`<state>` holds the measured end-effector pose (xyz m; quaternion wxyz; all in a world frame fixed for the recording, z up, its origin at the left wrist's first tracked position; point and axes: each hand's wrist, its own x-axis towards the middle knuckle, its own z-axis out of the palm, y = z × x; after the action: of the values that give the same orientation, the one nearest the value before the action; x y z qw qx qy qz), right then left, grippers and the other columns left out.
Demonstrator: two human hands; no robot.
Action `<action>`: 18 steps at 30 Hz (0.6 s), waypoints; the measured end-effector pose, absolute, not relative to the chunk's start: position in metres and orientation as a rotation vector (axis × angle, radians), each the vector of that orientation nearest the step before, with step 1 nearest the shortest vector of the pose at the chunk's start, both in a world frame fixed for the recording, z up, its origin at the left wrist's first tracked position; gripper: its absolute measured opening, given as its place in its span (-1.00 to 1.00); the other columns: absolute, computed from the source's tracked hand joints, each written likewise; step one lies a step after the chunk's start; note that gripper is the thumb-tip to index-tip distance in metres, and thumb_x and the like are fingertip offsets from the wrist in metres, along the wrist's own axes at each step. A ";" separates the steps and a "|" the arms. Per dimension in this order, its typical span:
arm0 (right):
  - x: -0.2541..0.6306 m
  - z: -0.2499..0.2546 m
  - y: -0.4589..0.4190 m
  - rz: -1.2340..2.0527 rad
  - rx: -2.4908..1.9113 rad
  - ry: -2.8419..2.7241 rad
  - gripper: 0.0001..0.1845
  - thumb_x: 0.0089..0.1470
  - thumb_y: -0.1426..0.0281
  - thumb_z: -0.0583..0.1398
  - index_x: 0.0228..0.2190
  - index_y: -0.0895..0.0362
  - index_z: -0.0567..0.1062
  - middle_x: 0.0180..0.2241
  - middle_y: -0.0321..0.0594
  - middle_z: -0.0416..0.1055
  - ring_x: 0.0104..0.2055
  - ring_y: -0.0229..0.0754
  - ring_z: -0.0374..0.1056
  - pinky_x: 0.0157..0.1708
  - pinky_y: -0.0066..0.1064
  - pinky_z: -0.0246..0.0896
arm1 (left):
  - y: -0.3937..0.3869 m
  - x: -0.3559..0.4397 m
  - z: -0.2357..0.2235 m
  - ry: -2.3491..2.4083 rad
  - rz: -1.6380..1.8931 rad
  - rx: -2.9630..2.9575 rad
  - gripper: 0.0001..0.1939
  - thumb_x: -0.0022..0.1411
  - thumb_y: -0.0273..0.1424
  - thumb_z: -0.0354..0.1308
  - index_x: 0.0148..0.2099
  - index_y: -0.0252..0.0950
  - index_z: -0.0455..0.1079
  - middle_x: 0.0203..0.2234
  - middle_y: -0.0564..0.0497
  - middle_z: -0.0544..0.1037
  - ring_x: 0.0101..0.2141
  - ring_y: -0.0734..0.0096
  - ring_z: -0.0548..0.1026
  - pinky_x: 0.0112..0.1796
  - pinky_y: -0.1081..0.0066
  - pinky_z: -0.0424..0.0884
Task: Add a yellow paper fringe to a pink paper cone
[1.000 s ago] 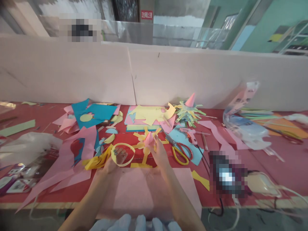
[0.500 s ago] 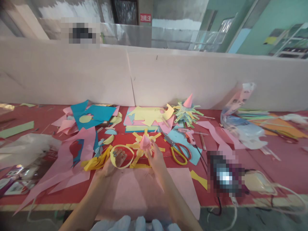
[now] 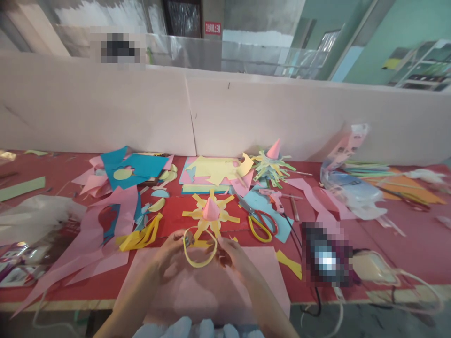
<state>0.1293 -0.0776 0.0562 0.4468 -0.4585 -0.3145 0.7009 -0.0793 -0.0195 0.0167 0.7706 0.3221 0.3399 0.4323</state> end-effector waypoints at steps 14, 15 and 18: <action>0.131 0.099 -0.013 1.421 -1.002 -0.683 -0.76 -0.20 0.24 0.32 -0.48 0.11 0.46 -0.64 -0.41 0.23 -0.61 -0.40 0.15 -0.64 -0.57 0.06 | 0.047 -0.040 0.074 0.622 1.041 0.843 -0.72 -0.11 -0.24 0.32 -0.42 -0.34 0.43 -0.53 0.04 0.48 -0.50 0.50 0.39 -0.38 0.49 0.26; 0.131 0.101 -0.006 1.400 -0.995 -0.690 -0.76 -0.18 0.23 0.31 -0.48 0.11 0.45 -0.62 -0.41 0.24 -0.59 -0.40 0.16 -0.63 -0.58 0.06 | 0.054 -0.037 0.075 0.623 1.048 0.852 -0.72 -0.09 -0.24 0.31 -0.37 -0.32 0.44 -0.49 0.04 0.49 -0.48 0.50 0.40 -0.37 0.49 0.27; 0.131 0.096 0.005 1.352 -1.010 -0.715 -0.76 -0.16 0.21 0.30 -0.50 0.11 0.44 -0.62 -0.41 0.24 -0.59 -0.41 0.17 -0.64 -0.59 0.08 | 0.069 -0.033 0.069 0.660 1.049 0.888 -0.61 -0.08 -0.24 0.30 -0.16 -0.26 0.42 -0.41 0.03 0.51 -0.42 0.47 0.43 -0.34 0.48 0.29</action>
<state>0.1312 0.0052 0.0959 0.6087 -0.4372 -0.3097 0.5852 -0.0325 0.0687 0.0691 0.7233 0.4022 0.2989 0.4751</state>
